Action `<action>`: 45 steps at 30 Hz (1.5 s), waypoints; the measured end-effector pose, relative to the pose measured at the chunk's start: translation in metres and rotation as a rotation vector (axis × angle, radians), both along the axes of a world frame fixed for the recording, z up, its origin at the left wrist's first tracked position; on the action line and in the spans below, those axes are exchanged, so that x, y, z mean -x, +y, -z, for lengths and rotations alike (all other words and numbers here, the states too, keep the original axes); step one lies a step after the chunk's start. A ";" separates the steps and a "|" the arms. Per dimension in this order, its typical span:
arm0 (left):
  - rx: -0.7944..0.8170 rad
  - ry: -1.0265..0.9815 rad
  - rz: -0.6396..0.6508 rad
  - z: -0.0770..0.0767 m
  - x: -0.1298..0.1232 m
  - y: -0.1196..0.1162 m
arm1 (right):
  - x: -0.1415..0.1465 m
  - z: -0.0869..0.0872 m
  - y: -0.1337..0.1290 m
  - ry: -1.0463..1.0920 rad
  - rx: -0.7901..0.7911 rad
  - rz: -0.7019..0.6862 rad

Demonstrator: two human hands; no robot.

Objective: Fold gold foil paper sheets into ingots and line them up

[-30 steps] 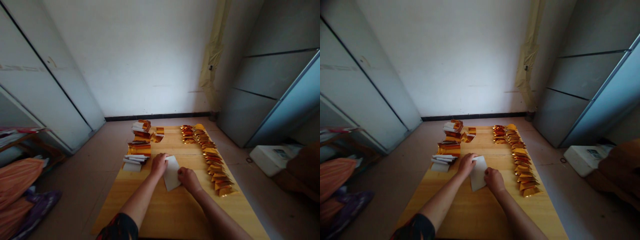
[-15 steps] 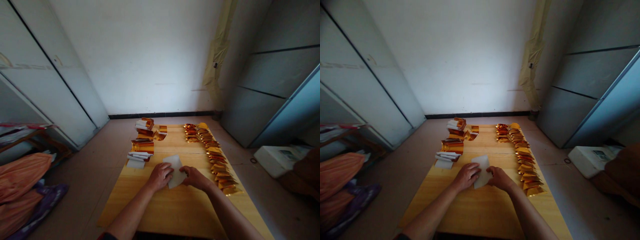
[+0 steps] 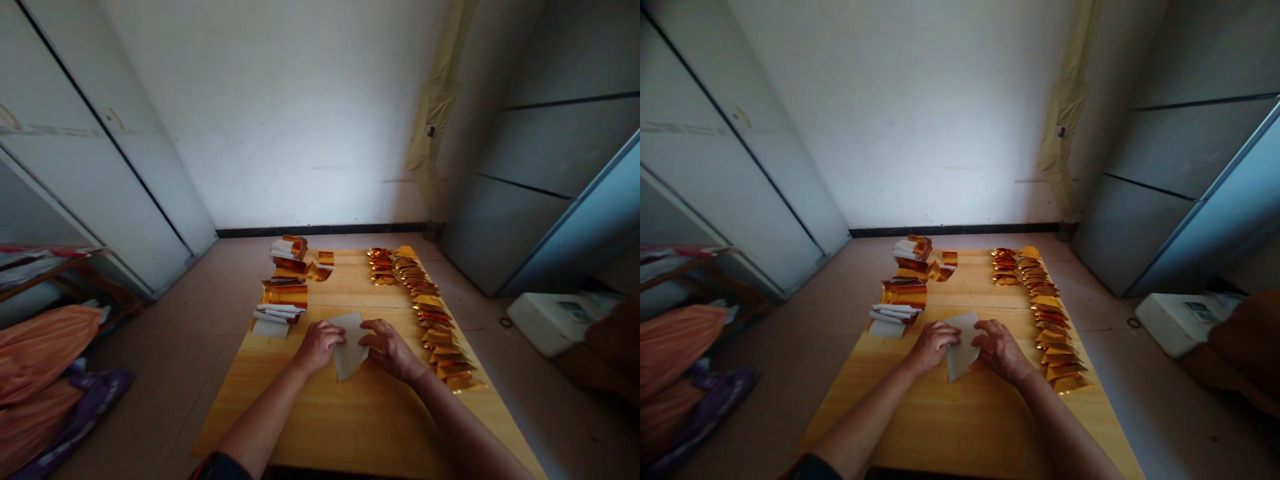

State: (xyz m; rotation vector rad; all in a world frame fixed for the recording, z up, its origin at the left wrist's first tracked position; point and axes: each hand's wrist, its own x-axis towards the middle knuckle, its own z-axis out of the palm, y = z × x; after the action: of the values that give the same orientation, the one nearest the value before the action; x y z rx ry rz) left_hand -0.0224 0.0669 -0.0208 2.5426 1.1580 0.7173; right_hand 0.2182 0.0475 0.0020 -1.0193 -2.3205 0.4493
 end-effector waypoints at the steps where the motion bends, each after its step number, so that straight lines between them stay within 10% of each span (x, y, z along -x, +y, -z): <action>1: 0.007 0.002 0.001 0.000 0.000 0.001 | 0.001 0.000 0.002 0.035 0.026 -0.019; 7: 0.038 0.047 -0.072 -0.001 0.003 0.001 | 0.019 0.002 0.016 0.177 0.332 0.091; 16: 0.103 0.074 -0.198 -0.008 0.009 0.001 | 0.054 -0.004 0.027 -0.105 0.285 0.594; 27: 0.038 0.060 -0.268 -0.002 0.008 -0.005 | 0.071 0.006 0.033 -0.376 0.098 0.690; 45: 0.064 0.155 -0.240 -0.011 0.004 -0.009 | 0.068 -0.005 0.052 -0.493 0.268 0.673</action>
State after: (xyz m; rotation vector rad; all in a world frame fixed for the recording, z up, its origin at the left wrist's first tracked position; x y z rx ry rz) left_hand -0.0268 0.0578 -0.0100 2.4684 1.5310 0.5311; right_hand 0.1499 0.0993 0.0075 -2.1372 -2.1441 0.2499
